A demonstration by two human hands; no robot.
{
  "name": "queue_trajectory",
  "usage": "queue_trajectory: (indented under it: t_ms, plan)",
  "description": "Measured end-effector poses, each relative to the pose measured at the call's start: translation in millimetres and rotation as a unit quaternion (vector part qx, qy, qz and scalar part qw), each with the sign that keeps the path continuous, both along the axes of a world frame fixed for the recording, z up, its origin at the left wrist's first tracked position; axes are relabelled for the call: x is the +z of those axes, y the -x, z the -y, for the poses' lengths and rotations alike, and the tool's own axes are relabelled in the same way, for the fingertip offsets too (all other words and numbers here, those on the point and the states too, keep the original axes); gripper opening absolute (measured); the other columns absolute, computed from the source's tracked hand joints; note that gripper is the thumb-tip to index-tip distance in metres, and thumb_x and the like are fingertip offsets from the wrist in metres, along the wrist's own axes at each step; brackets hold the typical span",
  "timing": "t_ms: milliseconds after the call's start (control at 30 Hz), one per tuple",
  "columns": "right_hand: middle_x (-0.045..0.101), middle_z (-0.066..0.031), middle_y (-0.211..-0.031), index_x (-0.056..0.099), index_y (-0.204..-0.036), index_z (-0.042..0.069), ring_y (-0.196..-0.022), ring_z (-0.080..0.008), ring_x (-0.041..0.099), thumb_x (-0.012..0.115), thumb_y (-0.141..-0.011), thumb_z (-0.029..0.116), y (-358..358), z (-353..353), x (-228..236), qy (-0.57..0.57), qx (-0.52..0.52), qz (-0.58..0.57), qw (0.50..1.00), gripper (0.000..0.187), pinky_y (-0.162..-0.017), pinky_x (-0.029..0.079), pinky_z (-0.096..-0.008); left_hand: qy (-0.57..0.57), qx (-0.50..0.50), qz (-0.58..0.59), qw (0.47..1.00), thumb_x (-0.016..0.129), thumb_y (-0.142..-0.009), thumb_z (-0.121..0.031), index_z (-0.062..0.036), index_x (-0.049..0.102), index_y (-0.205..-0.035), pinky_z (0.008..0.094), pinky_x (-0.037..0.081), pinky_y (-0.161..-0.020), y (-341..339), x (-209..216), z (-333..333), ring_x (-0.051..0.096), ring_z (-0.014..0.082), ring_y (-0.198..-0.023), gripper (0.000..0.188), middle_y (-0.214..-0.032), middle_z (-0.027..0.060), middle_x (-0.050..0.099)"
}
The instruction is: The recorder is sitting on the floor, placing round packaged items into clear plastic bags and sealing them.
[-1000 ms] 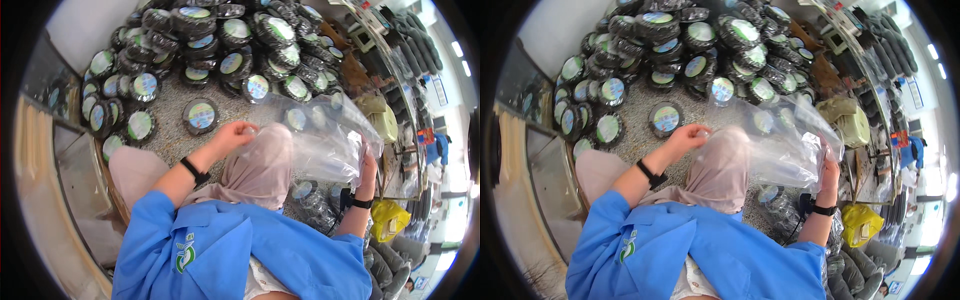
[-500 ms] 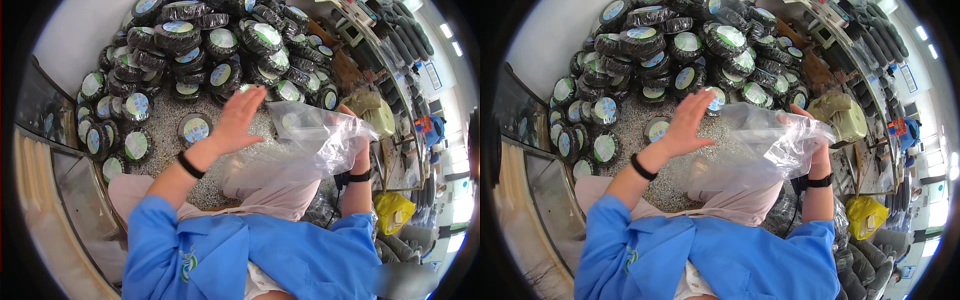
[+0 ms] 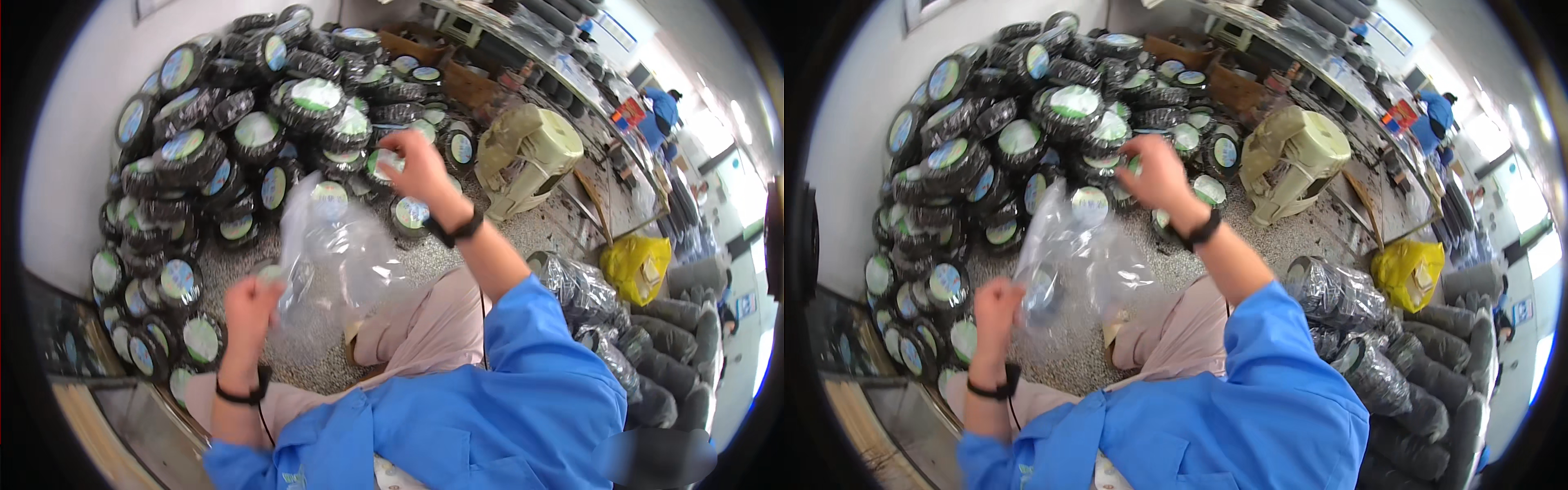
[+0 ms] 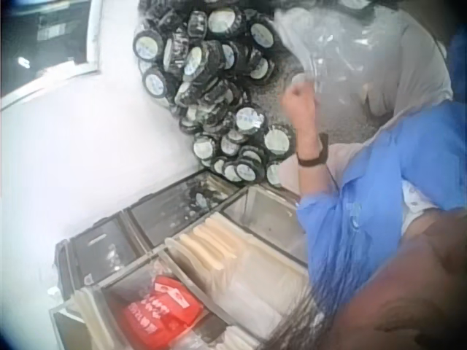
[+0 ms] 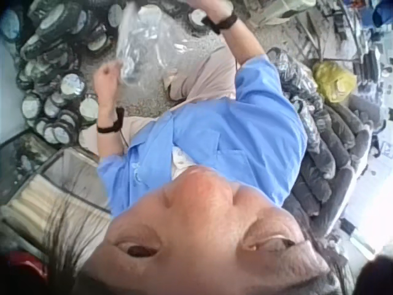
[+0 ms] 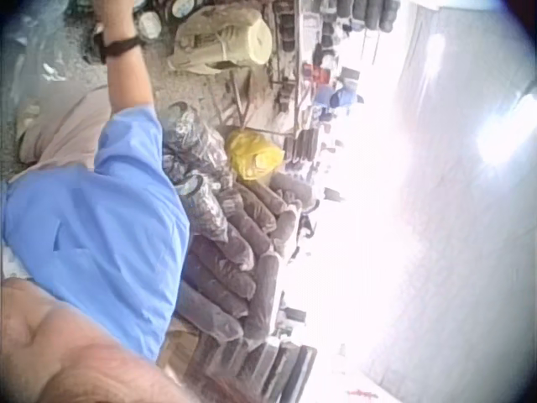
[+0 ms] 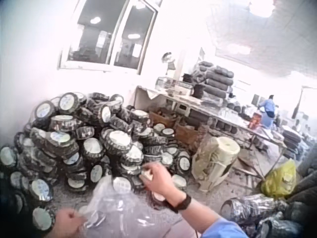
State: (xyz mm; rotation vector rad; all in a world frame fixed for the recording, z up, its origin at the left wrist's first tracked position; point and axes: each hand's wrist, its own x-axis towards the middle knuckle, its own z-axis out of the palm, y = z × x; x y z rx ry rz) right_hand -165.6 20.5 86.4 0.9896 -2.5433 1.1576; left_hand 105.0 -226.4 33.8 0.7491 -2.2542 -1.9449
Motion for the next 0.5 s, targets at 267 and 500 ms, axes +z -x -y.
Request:
queue_trajectory:
  t_ms: [267,500]
  plan:
    - [0.065,-0.006,-0.079,0.065,-0.09,0.002,-0.068,-0.0129,0.059,0.07,-0.09,0.028,-175,19,-62,0.06,0.259,0.355,0.896,0.027,-0.061,0.047,-0.0301,-0.119,0.066,-0.146,0.98,0.073,-0.089,-0.011,-0.009,0.057,-0.071,0.0218,0.039,-0.056,-37,-41,-56,0.051,0.0046,-0.062,0.024,-0.069,-0.0017,0.058]
    - [0.066,-0.0054,-0.077,0.062,-0.092,0.003,-0.068,-0.0126,0.06,0.068,-0.09,0.018,-204,35,-90,0.147,0.281,0.344,0.884,0.016,-0.062,0.047,-0.029,-0.216,0.081,-0.195,0.953,0.069,-0.093,-0.014,-0.0122,0.046,-0.065,0.0227,0.035,-0.057,-42,-49,-64,0.042,0.0053,-0.063,0.036,-0.068,-0.0042,0.052]
